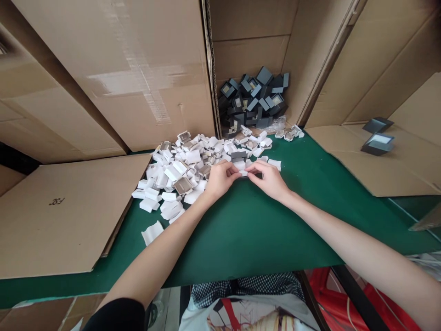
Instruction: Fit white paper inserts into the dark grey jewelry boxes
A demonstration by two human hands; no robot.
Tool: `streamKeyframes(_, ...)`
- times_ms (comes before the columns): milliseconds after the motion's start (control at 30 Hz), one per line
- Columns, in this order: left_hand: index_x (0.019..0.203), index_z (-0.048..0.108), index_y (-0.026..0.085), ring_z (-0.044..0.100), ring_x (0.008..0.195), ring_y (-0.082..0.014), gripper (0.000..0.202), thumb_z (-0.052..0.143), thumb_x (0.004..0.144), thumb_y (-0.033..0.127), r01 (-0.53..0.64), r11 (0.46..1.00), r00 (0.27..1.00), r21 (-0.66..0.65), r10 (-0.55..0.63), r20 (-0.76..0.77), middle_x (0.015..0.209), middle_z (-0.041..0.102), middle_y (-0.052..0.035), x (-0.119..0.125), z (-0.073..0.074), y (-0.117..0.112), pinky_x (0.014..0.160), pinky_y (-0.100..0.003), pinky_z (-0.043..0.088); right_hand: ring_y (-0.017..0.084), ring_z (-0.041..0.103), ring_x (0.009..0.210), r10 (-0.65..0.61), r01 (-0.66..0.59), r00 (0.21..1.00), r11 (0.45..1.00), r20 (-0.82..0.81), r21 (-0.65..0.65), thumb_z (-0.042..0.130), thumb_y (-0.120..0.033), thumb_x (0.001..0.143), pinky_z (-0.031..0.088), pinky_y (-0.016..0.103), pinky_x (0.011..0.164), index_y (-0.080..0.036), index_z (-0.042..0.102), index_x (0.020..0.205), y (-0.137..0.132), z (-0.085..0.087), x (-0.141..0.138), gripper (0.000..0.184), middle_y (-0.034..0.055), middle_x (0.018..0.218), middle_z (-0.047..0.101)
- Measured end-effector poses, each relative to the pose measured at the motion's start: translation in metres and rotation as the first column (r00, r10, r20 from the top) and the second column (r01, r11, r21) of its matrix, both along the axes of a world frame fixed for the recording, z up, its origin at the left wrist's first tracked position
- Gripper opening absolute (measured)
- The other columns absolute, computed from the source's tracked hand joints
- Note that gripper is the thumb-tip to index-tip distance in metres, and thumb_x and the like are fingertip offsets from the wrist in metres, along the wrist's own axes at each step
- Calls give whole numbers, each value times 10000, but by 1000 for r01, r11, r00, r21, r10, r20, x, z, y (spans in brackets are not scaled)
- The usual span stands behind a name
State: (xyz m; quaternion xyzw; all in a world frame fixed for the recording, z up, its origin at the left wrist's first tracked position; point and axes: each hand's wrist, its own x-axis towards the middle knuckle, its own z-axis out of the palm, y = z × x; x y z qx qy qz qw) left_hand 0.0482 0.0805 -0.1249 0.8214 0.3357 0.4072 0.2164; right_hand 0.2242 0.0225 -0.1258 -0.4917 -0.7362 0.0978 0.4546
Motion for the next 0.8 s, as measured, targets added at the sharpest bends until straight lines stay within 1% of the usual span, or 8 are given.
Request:
streamKeyframes(100,685,655,156,513,618,-90,130,705,764,246,11,999,998,40,-8,-61,730,568,-2,-3,-1,0,608,-229,430,169,616,788,2,-4,999,999,47,33,541,-142,827,492,302,724,-173,645,799,1,1,1,112,47,849,626)
streamKeyframes(200,777,664,164,549,717,-117,173,614,841,317,58,987,989,152,-35,-146,843,578,-32,-8,-5,-3,686,-255,459,188,621,855,26,-29,996,999,82,36,528,-154,841,490,332,794,-174,649,792,0,2,3,132,65,899,641)
streamKeyframes(300,869,658,170,552,831,-156,197,542,883,329,88,955,965,284,-11,-263,912,576,-59,-13,-6,-8,758,-290,474,199,620,890,46,-51,992,998,121,35,514,-170,852,490,352,815,-182,660,829,-3,4,5,148,72,945,645)
streamKeyframes(400,901,647,173,535,878,-172,195,511,898,314,107,927,949,359,13,-316,937,571,-70,-15,-5,-11,781,-305,477,199,626,871,42,-45,991,999,127,21,497,-181,862,496,345,781,-188,677,864,-4,5,6,181,68,951,661)
streamKeyframes(467,887,644,171,536,900,-172,203,497,905,311,102,922,961,374,6,-277,954,566,-75,-14,-5,-11,805,-309,479,187,629,806,-1,1,996,1000,88,-6,496,-186,862,502,324,720,-187,686,887,-4,5,6,192,59,911,674)
streamKeyframes(600,948,644,171,570,923,-153,176,489,904,243,-24,943,995,333,55,-83,1026,576,-82,-10,-6,-11,856,-306,491,171,636,780,-64,61,997,995,-39,-79,529,-177,840,512,309,722,-170,685,961,0,2,4,197,56,924,678)
streamKeyframes(667,981,643,169,596,846,-126,167,514,885,213,-70,966,997,247,73,-1,1040,594,-73,-8,-7,-11,826,-284,512,170,638,814,-66,58,995,993,-74,-99,536,-169,832,511,314,759,-159,680,995,3,-1,3,218,64,961,667)
streamKeyframes(800,935,659,160,623,738,-95,138,558,842,169,-73,995,993,74,65,104,977,640,-47,-5,-8,-10,756,-249,543,182,629,858,-62,49,992,992,-110,-115,557,-193,829,504,340,798,-165,684,994,7,-6,0,210,67,957,653)
